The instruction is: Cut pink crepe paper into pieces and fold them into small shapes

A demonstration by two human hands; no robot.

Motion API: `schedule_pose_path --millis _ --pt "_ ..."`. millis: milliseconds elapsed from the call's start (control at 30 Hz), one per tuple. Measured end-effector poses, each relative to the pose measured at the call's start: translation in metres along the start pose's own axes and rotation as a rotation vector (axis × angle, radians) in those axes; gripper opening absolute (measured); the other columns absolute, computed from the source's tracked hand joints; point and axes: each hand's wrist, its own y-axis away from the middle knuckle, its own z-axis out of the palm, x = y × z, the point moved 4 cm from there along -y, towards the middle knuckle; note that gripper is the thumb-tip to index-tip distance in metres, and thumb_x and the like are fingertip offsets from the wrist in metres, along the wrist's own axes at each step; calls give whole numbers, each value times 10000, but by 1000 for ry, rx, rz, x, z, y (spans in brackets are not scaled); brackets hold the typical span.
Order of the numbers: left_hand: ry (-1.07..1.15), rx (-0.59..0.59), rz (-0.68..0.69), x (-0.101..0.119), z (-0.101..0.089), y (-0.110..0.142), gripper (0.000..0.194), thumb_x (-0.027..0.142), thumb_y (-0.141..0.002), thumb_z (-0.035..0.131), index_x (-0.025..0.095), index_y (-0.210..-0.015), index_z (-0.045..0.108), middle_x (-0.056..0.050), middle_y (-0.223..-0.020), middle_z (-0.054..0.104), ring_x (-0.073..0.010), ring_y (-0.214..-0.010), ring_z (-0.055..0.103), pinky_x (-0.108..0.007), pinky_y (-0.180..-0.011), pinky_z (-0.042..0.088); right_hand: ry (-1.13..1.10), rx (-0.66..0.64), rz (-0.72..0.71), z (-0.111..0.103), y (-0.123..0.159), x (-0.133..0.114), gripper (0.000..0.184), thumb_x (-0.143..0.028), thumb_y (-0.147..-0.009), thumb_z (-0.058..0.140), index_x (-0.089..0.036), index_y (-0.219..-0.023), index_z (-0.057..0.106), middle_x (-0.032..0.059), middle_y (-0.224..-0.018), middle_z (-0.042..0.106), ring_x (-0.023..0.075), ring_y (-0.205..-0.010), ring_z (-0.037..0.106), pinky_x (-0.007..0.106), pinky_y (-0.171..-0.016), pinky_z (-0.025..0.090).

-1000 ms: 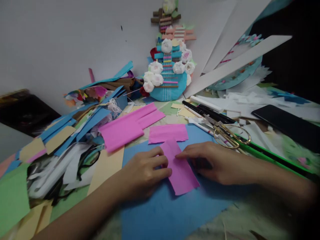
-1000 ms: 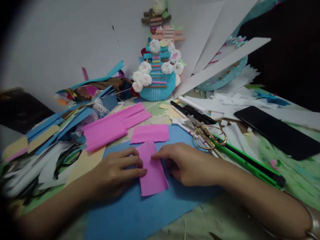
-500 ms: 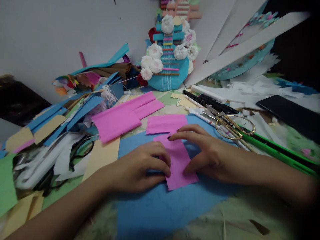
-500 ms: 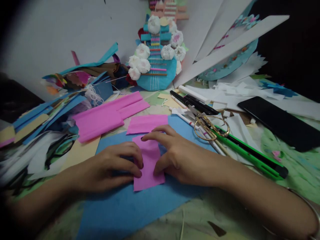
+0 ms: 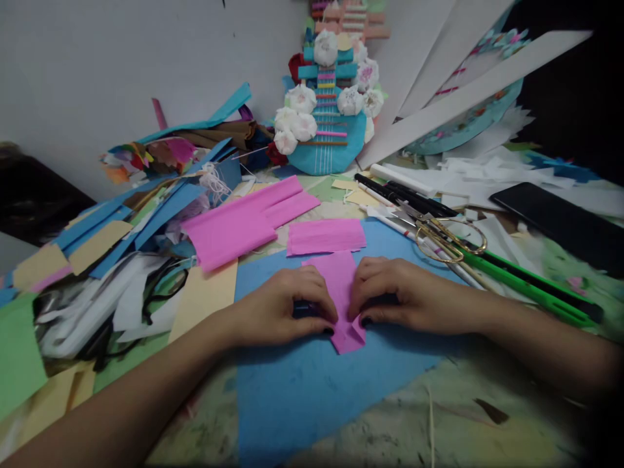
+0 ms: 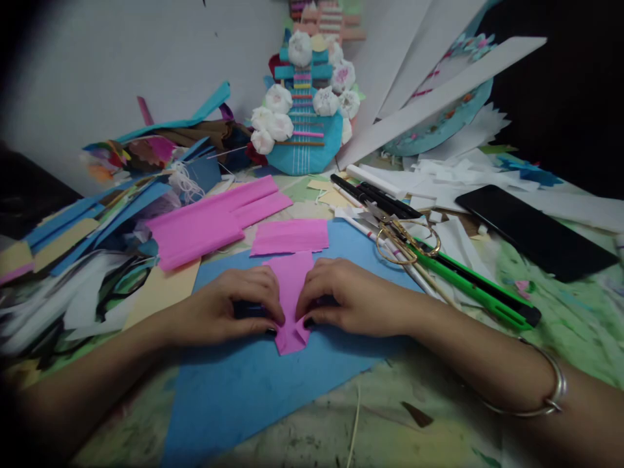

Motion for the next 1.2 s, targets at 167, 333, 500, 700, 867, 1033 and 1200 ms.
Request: schedule_pose_path --millis 167,333,500,700,867,1033,1200 --pt "-59 37 -30 0 2 -1 92 62 -768 590 149 -762 620 -18 -761 630 -134 -741 542 -292 -753 412 9 21 45 4 -1 2 81 -148 -834 607 -168 -876 673 23 -843 674 152 -857 559 293 -810 396" --pt "-151 55 -61 3 4 -1 103 53 -722 562 154 -710 575 -12 -767 565 -144 -770 496 -285 -730 394 62 54 70 3 -1 1 50 -126 -790 615 -163 -803 648 32 -851 619 158 -835 526 306 -795 382" --pt "-174 44 -90 5 6 -1 94 75 -747 526 167 -729 540 -17 -826 531 -158 -821 473 -298 -769 394 90 53 74 2 -1 -1 46 -114 -770 602 -159 -764 597 23 -830 576 152 -822 497 298 -794 374" --pt "-116 -9 -109 5 6 0 52 111 -801 564 161 -802 550 -28 -910 516 -161 -905 459 -302 -842 387 88 35 77 2 -1 -2 56 -114 -777 587 -167 -760 579 21 -826 565 155 -822 489 300 -796 370" --pt "-86 -45 -106 1 5 2 55 138 -833 563 167 -793 541 -21 -935 516 -148 -927 461 -292 -874 380 88 14 66 2 0 1 28 -142 -802 593 -162 -783 596 28 -845 565 159 -843 494 303 -798 372" --pt "-126 -36 -103 2 5 1 80 104 -809 537 166 -765 511 -22 -912 504 -156 -902 452 -293 -841 384 74 -10 72 2 1 3 47 -177 -828 594 -154 -789 605 36 -875 569 160 -858 497 301 -796 376" --pt "-203 -40 -125 6 7 0 88 99 -811 478 171 -762 471 -35 -891 478 -172 -859 421 -311 -799 388 120 22 75 3 -1 1 47 -149 -808 589 -156 -762 590 29 -826 548 163 -841 480 311 -799 362"
